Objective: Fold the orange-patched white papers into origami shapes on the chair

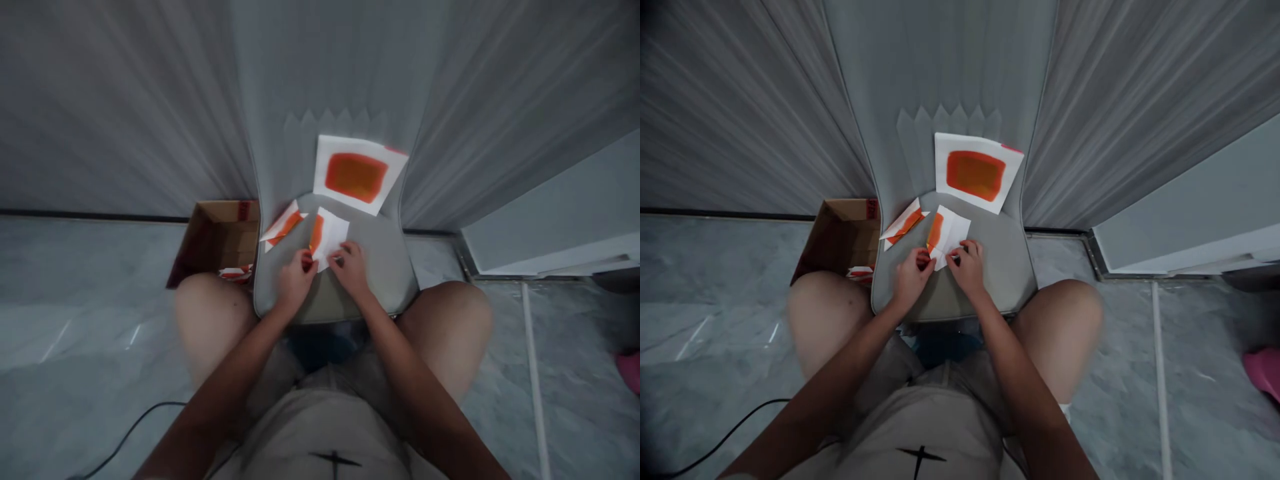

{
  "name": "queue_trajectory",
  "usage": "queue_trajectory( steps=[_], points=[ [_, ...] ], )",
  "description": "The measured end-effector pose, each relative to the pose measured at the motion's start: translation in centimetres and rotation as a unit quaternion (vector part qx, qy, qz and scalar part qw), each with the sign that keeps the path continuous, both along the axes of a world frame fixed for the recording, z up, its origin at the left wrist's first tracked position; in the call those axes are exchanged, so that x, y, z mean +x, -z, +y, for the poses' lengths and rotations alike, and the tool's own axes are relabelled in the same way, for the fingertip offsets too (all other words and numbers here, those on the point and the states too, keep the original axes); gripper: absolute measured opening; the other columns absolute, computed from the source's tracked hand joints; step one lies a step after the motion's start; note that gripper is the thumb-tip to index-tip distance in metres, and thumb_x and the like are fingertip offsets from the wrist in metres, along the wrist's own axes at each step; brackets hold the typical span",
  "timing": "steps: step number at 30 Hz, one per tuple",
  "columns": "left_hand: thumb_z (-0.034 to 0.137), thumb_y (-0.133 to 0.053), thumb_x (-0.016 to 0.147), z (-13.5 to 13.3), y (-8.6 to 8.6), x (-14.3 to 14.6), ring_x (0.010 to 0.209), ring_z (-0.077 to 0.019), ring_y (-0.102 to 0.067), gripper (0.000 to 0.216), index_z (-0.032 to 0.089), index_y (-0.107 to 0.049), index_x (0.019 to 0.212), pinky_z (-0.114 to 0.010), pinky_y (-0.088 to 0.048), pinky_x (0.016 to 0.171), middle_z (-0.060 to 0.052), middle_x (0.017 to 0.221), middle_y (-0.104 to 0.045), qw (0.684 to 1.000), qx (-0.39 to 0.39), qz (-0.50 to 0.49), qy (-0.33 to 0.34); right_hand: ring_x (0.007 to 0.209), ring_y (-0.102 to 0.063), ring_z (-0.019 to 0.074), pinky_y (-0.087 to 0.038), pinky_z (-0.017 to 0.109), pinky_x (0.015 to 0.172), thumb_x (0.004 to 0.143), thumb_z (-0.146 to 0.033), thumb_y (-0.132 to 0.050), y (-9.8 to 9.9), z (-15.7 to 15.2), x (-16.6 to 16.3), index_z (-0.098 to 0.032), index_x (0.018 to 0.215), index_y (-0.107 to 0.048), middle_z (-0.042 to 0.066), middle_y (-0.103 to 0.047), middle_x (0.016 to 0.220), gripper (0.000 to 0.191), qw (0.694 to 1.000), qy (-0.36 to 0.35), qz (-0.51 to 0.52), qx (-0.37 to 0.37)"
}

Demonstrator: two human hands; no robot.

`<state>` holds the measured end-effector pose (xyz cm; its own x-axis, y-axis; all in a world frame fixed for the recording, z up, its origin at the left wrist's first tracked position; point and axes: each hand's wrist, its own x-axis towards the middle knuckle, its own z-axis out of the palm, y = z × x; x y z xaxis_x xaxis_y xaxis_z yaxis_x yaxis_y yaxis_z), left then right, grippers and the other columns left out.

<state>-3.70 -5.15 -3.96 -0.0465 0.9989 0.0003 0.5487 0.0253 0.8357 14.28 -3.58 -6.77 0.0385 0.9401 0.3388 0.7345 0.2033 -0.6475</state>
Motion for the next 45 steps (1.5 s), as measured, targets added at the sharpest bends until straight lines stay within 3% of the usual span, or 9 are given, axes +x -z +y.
queue_trajectory(
  steps=[3,6,9,12,18,22,31,45],
  points=[
    [0.036,-0.069,0.094,-0.5,-0.1,-0.1,0.115,-0.0314,-0.068,0.041,0.017,-0.062,0.131,-0.044,-0.052,0.101,-0.015,0.121,-0.071,0.991,0.070,0.117,-0.005,0.121,-0.055,0.0302,-0.042,0.049,0.113,0.094,-0.034,-0.069,-0.2,0.1,0.0,-0.020,0.089,-0.078,0.015,-0.066,0.117,0.018,1.000,-0.002,0.005,-0.009],
    [0.033,-0.065,0.097,-0.4,0.0,-0.3,0.134,-0.0324,-0.058,0.045,0.016,-0.060,0.138,-0.044,-0.047,0.110,-0.019,0.145,-0.060,0.979,0.131,0.154,0.036,0.120,-0.056,0.0307,-0.041,0.050,0.113,0.093,-0.036,-0.070,-0.4,0.2,-0.3,-0.020,0.090,-0.079,0.015,-0.067,0.117,0.019,1.000,0.007,0.007,-0.024],
    [0.028,-0.056,0.102,-0.3,0.3,-0.5,0.134,-0.0295,-0.059,0.032,0.020,-0.068,0.130,-0.045,-0.044,0.114,-0.013,0.141,-0.066,0.970,0.142,0.170,0.104,0.121,-0.055,0.0312,-0.041,0.050,0.113,0.092,-0.034,-0.069,-0.5,0.2,-0.6,-0.020,0.091,-0.079,0.016,-0.066,0.119,0.017,0.999,0.017,0.003,-0.031],
    [0.026,-0.049,0.105,-0.8,0.4,-0.7,0.134,-0.0272,-0.062,0.032,0.020,-0.071,0.128,-0.046,-0.042,0.116,-0.011,0.137,-0.071,0.965,0.146,0.170,0.138,0.122,-0.054,0.0311,-0.041,0.050,0.112,0.092,-0.033,-0.068,-0.3,0.2,-1.0,-0.020,0.092,-0.078,0.016,-0.066,0.120,0.017,0.999,0.031,0.004,-0.027],
    [0.037,-0.042,0.109,-2.9,0.7,-0.5,0.152,-0.0294,-0.045,0.051,0.014,-0.055,0.152,-0.050,-0.029,0.127,-0.014,0.157,-0.056,0.943,0.160,0.234,0.176,0.119,-0.054,0.0309,-0.040,0.050,0.112,0.093,-0.034,-0.066,-0.1,0.4,-1.2,-0.019,0.092,-0.079,0.016,-0.065,0.118,0.019,0.998,0.053,0.001,-0.025],
    [0.040,-0.041,0.109,-3.5,0.8,-0.5,0.157,-0.0306,-0.037,0.055,0.013,-0.051,0.156,-0.051,-0.024,0.130,-0.014,0.164,-0.046,0.929,0.156,0.269,0.198,0.118,-0.054,0.0308,-0.040,0.049,0.112,0.094,-0.037,-0.066,-0.1,0.3,-1.3,-0.019,0.092,-0.078,0.016,-0.064,0.118,0.022,0.998,0.052,-0.017,-0.019],
    [0.043,-0.041,0.108,-3.9,0.8,-0.4,0.159,-0.0331,-0.031,0.060,0.014,-0.046,0.160,-0.053,-0.023,0.131,-0.014,0.169,-0.037,0.922,0.149,0.288,0.212,0.119,-0.053,0.0313,-0.040,0.049,0.112,0.094,-0.037,-0.066,0.1,0.3,-1.3,-0.020,0.094,-0.077,0.015,-0.063,0.120,0.020,0.998,0.053,-0.022,-0.011],
    [0.043,-0.045,0.106,-3.9,1.0,-0.3,0.160,-0.0342,-0.029,0.061,0.013,-0.048,0.159,-0.055,-0.021,0.131,-0.017,0.169,-0.037,0.925,0.146,0.279,0.212,0.119,-0.051,0.0319,-0.041,0.050,0.111,0.092,-0.039,-0.070,0.2,0.3,-1.2,-0.020,0.095,-0.077,0.015,-0.063,0.120,0.020,0.998,0.049,-0.036,-0.010]
  ],
)
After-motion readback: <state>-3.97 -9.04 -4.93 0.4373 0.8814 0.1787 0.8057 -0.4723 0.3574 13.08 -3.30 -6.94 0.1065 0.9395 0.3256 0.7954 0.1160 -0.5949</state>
